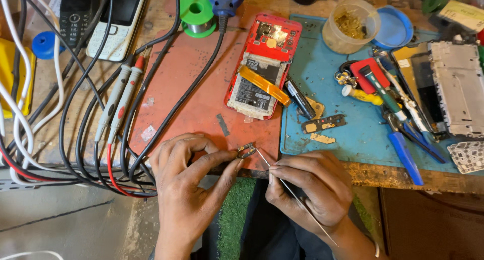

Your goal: The person uses a screwdriver and a metal prying tool to remove screws and pry open the back cover of a mobile phone. They then use a cotton swab to clean a small internal component.

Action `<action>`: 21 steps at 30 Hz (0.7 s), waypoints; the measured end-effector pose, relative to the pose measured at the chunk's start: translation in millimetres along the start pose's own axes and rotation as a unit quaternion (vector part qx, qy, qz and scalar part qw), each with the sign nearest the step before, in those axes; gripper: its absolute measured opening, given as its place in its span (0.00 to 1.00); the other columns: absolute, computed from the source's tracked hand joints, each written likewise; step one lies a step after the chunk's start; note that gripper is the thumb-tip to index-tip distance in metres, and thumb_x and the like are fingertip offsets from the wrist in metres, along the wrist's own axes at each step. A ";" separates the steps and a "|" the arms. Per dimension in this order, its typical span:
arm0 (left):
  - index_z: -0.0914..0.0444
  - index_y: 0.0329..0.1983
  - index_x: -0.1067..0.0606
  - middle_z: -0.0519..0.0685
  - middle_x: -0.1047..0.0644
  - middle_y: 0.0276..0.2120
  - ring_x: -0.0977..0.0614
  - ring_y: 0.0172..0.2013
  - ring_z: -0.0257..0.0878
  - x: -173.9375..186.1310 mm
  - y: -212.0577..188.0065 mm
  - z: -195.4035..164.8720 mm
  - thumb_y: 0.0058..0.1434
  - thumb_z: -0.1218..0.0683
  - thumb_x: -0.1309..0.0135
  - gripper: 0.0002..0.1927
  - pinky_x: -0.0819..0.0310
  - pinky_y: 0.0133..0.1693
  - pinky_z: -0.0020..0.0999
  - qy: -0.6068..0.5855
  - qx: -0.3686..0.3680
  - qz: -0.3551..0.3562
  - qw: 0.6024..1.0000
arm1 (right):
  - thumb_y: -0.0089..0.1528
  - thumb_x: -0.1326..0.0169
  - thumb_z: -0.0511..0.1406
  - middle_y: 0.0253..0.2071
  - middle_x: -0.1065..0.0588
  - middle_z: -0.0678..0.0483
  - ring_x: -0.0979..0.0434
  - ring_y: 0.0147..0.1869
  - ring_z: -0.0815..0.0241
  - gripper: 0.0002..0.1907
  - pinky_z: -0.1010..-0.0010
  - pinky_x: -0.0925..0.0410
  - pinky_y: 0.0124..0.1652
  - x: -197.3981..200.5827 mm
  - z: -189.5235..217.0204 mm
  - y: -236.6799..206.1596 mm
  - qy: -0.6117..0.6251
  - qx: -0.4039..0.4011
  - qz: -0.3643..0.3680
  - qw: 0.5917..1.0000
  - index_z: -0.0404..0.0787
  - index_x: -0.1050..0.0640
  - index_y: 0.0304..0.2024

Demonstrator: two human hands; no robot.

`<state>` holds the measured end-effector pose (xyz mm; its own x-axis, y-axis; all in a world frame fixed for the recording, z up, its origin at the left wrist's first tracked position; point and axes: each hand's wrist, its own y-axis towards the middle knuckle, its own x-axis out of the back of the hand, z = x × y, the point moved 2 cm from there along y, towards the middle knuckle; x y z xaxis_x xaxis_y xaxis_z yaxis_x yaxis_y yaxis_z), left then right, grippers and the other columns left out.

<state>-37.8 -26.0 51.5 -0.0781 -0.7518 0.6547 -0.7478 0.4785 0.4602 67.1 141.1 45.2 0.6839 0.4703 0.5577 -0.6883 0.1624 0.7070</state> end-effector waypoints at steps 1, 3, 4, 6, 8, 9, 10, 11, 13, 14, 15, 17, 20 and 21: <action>0.55 0.36 0.16 0.42 0.24 0.37 0.23 0.47 0.41 0.1 -0.2 0.6 0.50 0.51 0.31 0.10 0.40 0.52 0.41 -0.001 0.000 0.000 1.000 | 0.54 0.33 0.27 0.36 0.21 0.53 0.19 0.38 0.57 0.11 0.68 0.28 0.39 -0.5 -0.4 -0.3 0.003 0.003 -0.007 1.000 0.38 0.20 0.38; 0.55 0.36 0.16 0.42 0.23 0.37 0.23 0.47 0.41 0.9 -0.5 2.5 0.50 0.51 0.31 0.10 0.39 0.51 0.41 -0.006 0.001 0.001 1.000 | 0.55 0.33 0.27 0.37 0.21 0.53 0.18 0.39 0.57 0.11 0.68 0.27 0.40 -1.8 -0.9 -1.3 0.010 0.009 -0.021 1.000 0.38 0.20 0.39; 0.55 0.36 0.16 0.42 0.23 0.37 0.23 0.47 0.41 1.5 -0.8 3.7 0.51 0.51 0.31 0.10 0.39 0.51 0.40 -0.011 0.001 0.003 1.000 | 0.55 0.33 0.27 0.37 0.21 0.52 0.18 0.39 0.57 0.11 0.68 0.27 0.40 -2.3 -1.3 -1.8 0.007 0.006 -0.022 1.000 0.38 0.20 0.39; 0.55 0.37 0.16 0.42 0.23 0.37 0.22 0.47 0.40 0.9 -1.5 5.5 0.51 0.51 0.32 0.10 0.38 0.51 0.40 -0.015 0.004 0.008 1.000 | 0.55 0.33 0.27 0.38 0.21 0.52 0.18 0.38 0.57 0.12 0.68 0.27 0.40 -3.0 -2.1 -3.2 0.005 0.001 -0.024 1.000 0.37 0.20 0.40; 0.55 0.36 0.15 0.42 0.22 0.37 0.22 0.47 0.40 0.9 -2.4 7.4 0.51 0.51 0.32 0.10 0.39 0.51 0.40 -0.012 0.010 0.013 1.000 | 0.56 0.33 0.27 0.39 0.20 0.51 0.18 0.39 0.57 0.12 0.69 0.26 0.40 -3.5 -2.7 -4.5 0.011 -0.003 -0.023 1.000 0.37 0.21 0.41; 0.56 0.37 0.15 0.42 0.22 0.37 0.22 0.47 0.41 1.0 -2.5 8.2 0.51 0.51 0.32 0.11 0.38 0.51 0.40 -0.016 0.009 0.012 1.000 | 0.56 0.34 0.27 0.39 0.20 0.51 0.17 0.39 0.57 0.12 0.69 0.26 0.40 -3.5 -3.2 -5.3 0.015 -0.004 -0.022 1.000 0.37 0.21 0.42; 0.56 0.37 0.16 0.43 0.22 0.38 0.22 0.48 0.41 1.7 -2.9 8.8 0.51 0.51 0.32 0.11 0.38 0.51 0.40 -0.020 0.009 0.012 1.000 | 0.57 0.34 0.27 0.40 0.20 0.51 0.17 0.40 0.57 0.13 0.69 0.26 0.41 -3.5 -3.6 -6.2 0.015 -0.004 -0.023 1.000 0.37 0.21 0.42; 0.56 0.37 0.16 0.43 0.22 0.38 0.23 0.48 0.41 1.7 -3.2 9.1 0.51 0.51 0.32 0.11 0.38 0.51 0.39 -0.025 0.008 0.012 1.000 | 0.57 0.34 0.27 0.40 0.20 0.51 0.17 0.40 0.57 0.13 0.69 0.26 0.41 -3.4 -4.2 -7.4 0.014 -0.004 -0.024 1.000 0.37 0.22 0.43; 0.56 0.38 0.16 0.43 0.22 0.38 0.22 0.47 0.41 0.6 -2.9 9.4 0.51 0.51 0.32 0.11 0.38 0.51 0.40 -0.022 0.010 0.010 1.000 | 0.58 0.34 0.27 0.40 0.20 0.50 0.16 0.41 0.57 0.13 0.68 0.26 0.41 -3.7 -6.0 -10.3 0.020 -0.009 -0.025 0.999 0.38 0.22 0.44; 0.56 0.38 0.15 0.43 0.22 0.38 0.22 0.47 0.41 0.3 -2.5 9.5 0.51 0.51 0.33 0.11 0.38 0.51 0.40 -0.021 0.010 0.009 1.000 | 0.58 0.34 0.27 0.40 0.20 0.50 0.16 0.41 0.56 0.14 0.68 0.26 0.41 -4.0 -7.1 -12.1 0.026 -0.013 -0.023 0.999 0.38 0.23 0.44; 0.56 0.38 0.15 0.43 0.22 0.38 0.22 0.47 0.41 -0.1 -2.4 9.4 0.51 0.51 0.33 0.11 0.38 0.51 0.40 -0.021 0.009 0.008 1.000 | 0.58 0.34 0.27 0.40 0.19 0.50 0.16 0.41 0.56 0.14 0.68 0.26 0.41 -4.7 -8.4 -14.2 0.032 -0.018 -0.021 0.999 0.38 0.24 0.44; 0.56 0.38 0.15 0.43 0.22 0.38 0.22 0.47 0.41 -0.7 -2.1 9.0 0.51 0.51 0.32 0.11 0.38 0.51 0.40 -0.019 0.008 0.006 1.000 | 0.59 0.32 0.28 0.39 0.20 0.51 0.16 0.41 0.58 0.15 0.70 0.25 0.40 -7.1 -11.6 -17.9 0.055 -0.029 -0.039 0.997 0.39 0.26 0.42; 0.56 0.38 0.15 0.43 0.22 0.37 0.22 0.47 0.41 -0.5 -1.8 8.6 0.51 0.51 0.32 0.11 0.39 0.50 0.40 -0.020 0.006 0.005 1.000 | 0.57 0.28 0.30 0.37 0.21 0.53 0.17 0.40 0.59 0.19 0.70 0.26 0.39 -11.0 -14.2 -21.5 0.061 -0.034 -0.051 0.996 0.40 0.28 0.40; 0.56 0.38 0.15 0.43 0.22 0.37 0.22 0.47 0.41 -0.6 -1.3 8.6 0.51 0.51 0.32 0.11 0.39 0.51 0.40 -0.021 0.003 0.004 1.000 | 0.56 0.27 0.32 0.36 0.21 0.55 0.17 0.40 0.59 0.21 0.71 0.26 0.38 -11.8 -14.3 -21.6 0.058 -0.033 -0.053 0.996 0.41 0.29 0.39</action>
<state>-42.5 -30.1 45.3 -0.1111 -0.7663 0.6328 -0.7514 0.4815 0.4512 70.5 144.5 17.1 0.7236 0.5446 0.4241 -0.6304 0.2710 0.7275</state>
